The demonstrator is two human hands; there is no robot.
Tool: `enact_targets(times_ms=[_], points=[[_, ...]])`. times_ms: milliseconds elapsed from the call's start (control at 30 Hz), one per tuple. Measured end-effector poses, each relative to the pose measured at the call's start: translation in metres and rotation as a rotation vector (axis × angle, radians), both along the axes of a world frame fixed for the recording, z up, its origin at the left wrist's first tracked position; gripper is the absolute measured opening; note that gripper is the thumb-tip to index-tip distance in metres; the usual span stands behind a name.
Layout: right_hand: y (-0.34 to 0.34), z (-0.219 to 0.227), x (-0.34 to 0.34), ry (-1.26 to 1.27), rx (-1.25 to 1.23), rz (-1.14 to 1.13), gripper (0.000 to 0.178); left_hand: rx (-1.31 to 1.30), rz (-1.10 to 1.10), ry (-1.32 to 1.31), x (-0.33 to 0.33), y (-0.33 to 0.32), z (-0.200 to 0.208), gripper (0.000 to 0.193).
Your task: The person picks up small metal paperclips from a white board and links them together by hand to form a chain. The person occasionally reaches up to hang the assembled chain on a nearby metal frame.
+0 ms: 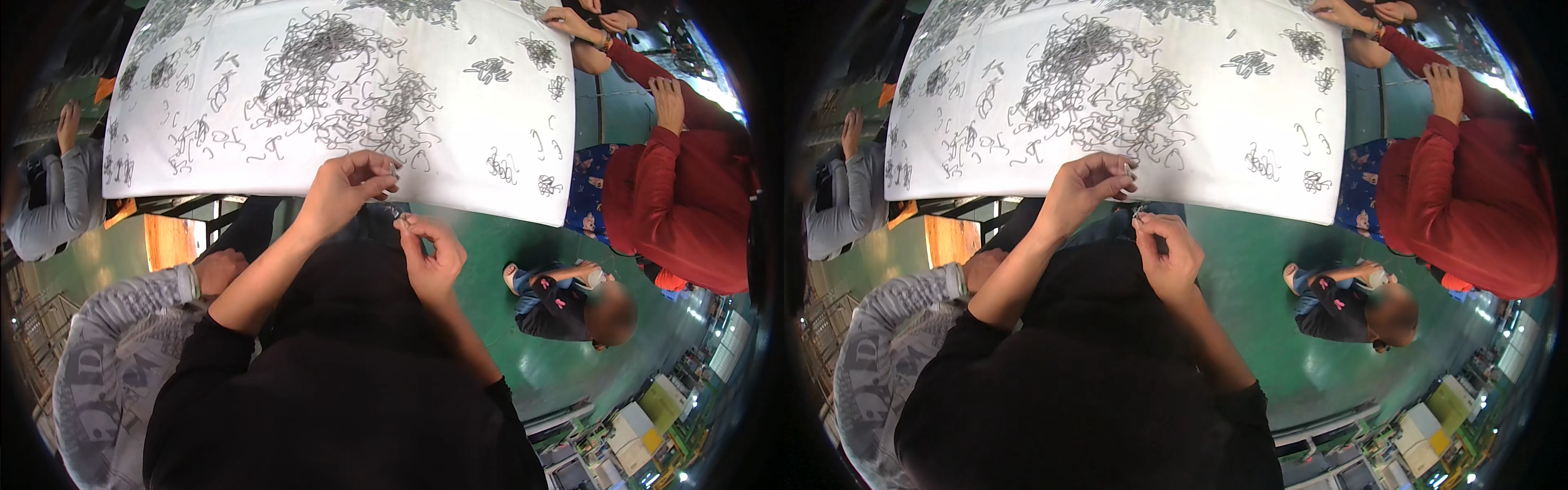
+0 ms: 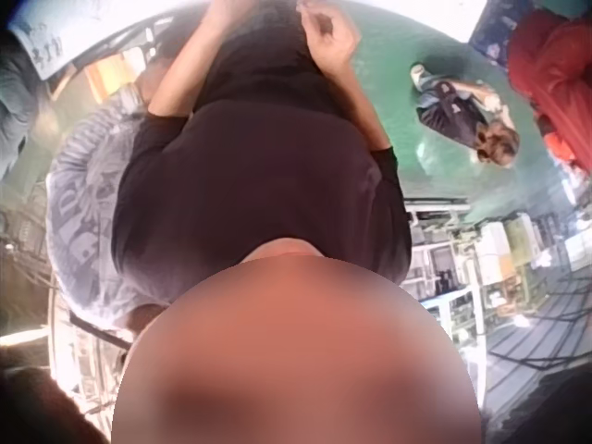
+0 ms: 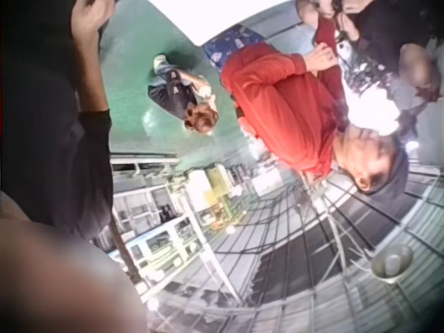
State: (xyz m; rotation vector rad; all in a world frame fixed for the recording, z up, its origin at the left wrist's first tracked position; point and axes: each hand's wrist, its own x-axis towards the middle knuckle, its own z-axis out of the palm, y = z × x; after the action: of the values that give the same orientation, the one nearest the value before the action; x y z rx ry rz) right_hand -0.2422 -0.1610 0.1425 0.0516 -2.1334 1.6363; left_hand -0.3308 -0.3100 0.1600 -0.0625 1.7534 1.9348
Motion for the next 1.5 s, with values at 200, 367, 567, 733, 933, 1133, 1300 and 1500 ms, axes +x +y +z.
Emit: enact_targets(times_ms=[200,367,567,733,933,1133,1300,1500], points=[[-0.014,0.007,0.007,-0.028,0.05,0.025,0.013,-0.106,0.048,0.067,0.038,-0.009,0.029,0.014],[-0.02,0.005,0.006,0.084,0.168,0.009,0.018,-0.258,0.065,0.174,0.051,-0.015,0.038,0.014],[-0.024,-0.006,0.004,0.082,0.287,0.077,0.021,-0.407,0.145,0.54,0.062,-0.019,0.023,0.012],[-0.015,-0.005,-0.018,-0.007,0.178,0.124,0.015,-0.384,0.217,0.62,0.066,-0.028,0.01,0.013],[-0.035,-0.039,-0.15,-0.158,0.459,0.462,0.009,-0.38,0.211,0.577,0.073,-0.04,0.003,0.013],[-0.089,-0.06,-0.265,-0.169,0.929,0.851,0.01,-0.359,0.297,0.574,0.076,-0.044,-0.003,0.013],[-0.108,-0.066,-0.295,-0.086,1.187,1.065,0.008,-0.355,0.346,0.562,0.078,-0.045,-0.002,0.013],[-0.1,-0.069,-0.289,0.013,1.186,1.022,0.004,-0.371,0.333,0.574,0.078,-0.049,0.002,0.015]])
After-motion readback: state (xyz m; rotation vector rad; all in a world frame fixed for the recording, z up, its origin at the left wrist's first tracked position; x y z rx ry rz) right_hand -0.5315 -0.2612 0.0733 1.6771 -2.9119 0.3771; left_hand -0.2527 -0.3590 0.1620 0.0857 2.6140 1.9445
